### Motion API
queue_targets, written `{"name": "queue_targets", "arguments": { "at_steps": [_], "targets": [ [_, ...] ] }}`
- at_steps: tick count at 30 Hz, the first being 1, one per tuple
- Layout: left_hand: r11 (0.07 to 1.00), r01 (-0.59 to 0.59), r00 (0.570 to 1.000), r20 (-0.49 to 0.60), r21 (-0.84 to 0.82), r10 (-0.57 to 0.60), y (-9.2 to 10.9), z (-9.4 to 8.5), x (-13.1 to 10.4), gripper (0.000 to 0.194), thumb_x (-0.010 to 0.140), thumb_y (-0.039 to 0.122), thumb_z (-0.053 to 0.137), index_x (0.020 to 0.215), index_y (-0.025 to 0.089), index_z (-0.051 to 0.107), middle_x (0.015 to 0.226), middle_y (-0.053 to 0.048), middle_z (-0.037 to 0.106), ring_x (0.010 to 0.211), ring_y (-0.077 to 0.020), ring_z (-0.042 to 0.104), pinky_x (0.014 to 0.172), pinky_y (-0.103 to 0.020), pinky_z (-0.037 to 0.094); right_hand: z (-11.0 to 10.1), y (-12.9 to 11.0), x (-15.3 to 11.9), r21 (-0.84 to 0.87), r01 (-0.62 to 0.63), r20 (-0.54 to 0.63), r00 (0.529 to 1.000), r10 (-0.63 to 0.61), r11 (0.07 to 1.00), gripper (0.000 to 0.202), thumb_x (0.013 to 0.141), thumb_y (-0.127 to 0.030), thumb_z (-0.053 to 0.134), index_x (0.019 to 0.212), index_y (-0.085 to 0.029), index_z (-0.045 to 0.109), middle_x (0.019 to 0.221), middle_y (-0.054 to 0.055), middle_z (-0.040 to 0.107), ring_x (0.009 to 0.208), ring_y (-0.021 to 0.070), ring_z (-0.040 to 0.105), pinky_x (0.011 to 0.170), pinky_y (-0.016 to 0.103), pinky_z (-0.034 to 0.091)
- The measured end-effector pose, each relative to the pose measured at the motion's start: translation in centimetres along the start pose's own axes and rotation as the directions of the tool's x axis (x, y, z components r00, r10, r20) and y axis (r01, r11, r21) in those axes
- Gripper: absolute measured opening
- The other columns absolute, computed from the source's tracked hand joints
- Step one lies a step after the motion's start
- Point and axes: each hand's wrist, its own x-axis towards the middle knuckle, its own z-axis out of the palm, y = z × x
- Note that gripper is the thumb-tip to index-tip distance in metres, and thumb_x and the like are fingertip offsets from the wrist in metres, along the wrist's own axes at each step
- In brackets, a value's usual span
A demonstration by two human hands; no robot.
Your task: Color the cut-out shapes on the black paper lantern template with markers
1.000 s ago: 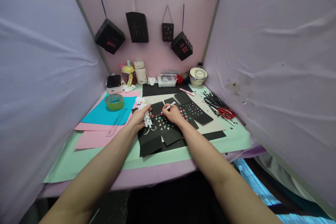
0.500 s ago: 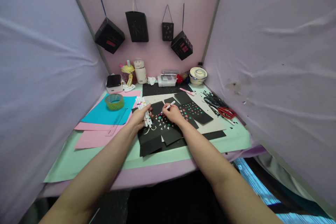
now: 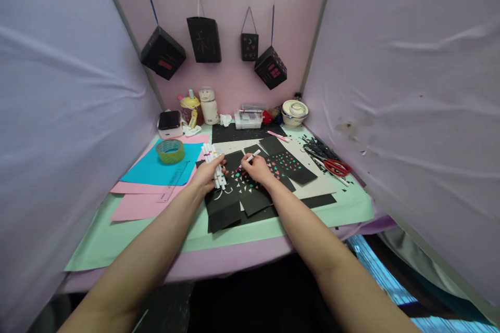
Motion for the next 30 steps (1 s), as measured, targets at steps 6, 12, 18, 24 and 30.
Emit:
{"name": "queue_targets", "arguments": {
  "at_steps": [6, 12, 18, 24, 30],
  "targets": [
    [1.000, 0.004, 1.000, 0.002, -0.008, -0.004, 0.05, 0.05, -0.16, 0.024, 0.065, 0.027, 0.071, 0.076, 0.011, 0.057, 0.054, 0.000, 0.054, 0.038, -0.0089, 0.048, 0.043, -0.025, 0.048, 0.01, 0.09, 0.02, 0.009, -0.012, 0.008, 1.000, 0.012, 1.000, 0.015, 0.073, -0.024, 0.044, 0.065, -0.018, 0.055, 0.057, -0.002, 0.058, 0.058, 0.0122, 0.053, 0.057, 0.022, 0.039],
    [1.000, 0.002, 1.000, 0.001, 0.006, -0.002, 0.04, 0.04, -0.07, 0.022, 0.067, 0.027, 0.069, 0.075, 0.011, 0.056, 0.055, 0.000, 0.054, 0.038, -0.0086, 0.048, 0.043, -0.026, 0.048, 0.04, 0.05, 0.02, 0.006, -0.015, -0.007, 1.000, 0.015, 1.000, 0.016, 0.074, -0.025, 0.044, 0.066, -0.018, 0.056, 0.057, -0.002, 0.058, 0.057, 0.0119, 0.053, 0.057, 0.021, 0.039],
    [1.000, 0.001, 1.000, 0.011, -0.012, -0.001, 0.03, 0.01, -0.10, 0.023, 0.065, 0.026, 0.071, 0.075, 0.012, 0.056, 0.056, 0.000, 0.054, 0.038, -0.0088, 0.048, 0.043, -0.026, 0.048, 0.04, 0.07, -0.03, 0.037, -0.020, 0.007, 1.000, 0.019, 0.999, 0.016, 0.073, -0.025, 0.045, 0.065, -0.018, 0.056, 0.056, -0.002, 0.058, 0.056, 0.0119, 0.053, 0.056, 0.022, 0.039],
    [1.000, 0.002, 1.000, 0.012, -0.018, -0.002, -0.03, -0.03, 0.02, 0.024, 0.065, 0.026, 0.071, 0.074, 0.012, 0.055, 0.055, 0.000, 0.054, 0.038, -0.0084, 0.048, 0.043, -0.026, 0.048, 0.05, 0.19, 0.09, 0.045, -0.019, -0.069, 0.997, 0.022, 0.999, 0.017, 0.074, -0.027, 0.044, 0.066, -0.019, 0.056, 0.057, -0.002, 0.057, 0.056, 0.0121, 0.052, 0.056, 0.022, 0.038],
    [0.999, 0.001, 1.000, 0.019, -0.033, -0.001, -0.15, -0.16, 0.18, 0.026, 0.064, 0.026, 0.072, 0.077, 0.012, 0.054, 0.060, 0.001, 0.054, 0.039, -0.0076, 0.048, 0.043, -0.026, 0.048, -0.67, -0.06, 0.09, 0.128, -0.029, -0.168, 0.984, 0.051, 0.991, 0.015, 0.073, -0.028, 0.045, 0.065, -0.019, 0.054, 0.057, -0.002, 0.056, 0.058, 0.0128, 0.053, 0.057, 0.022, 0.039]
  ]
}}
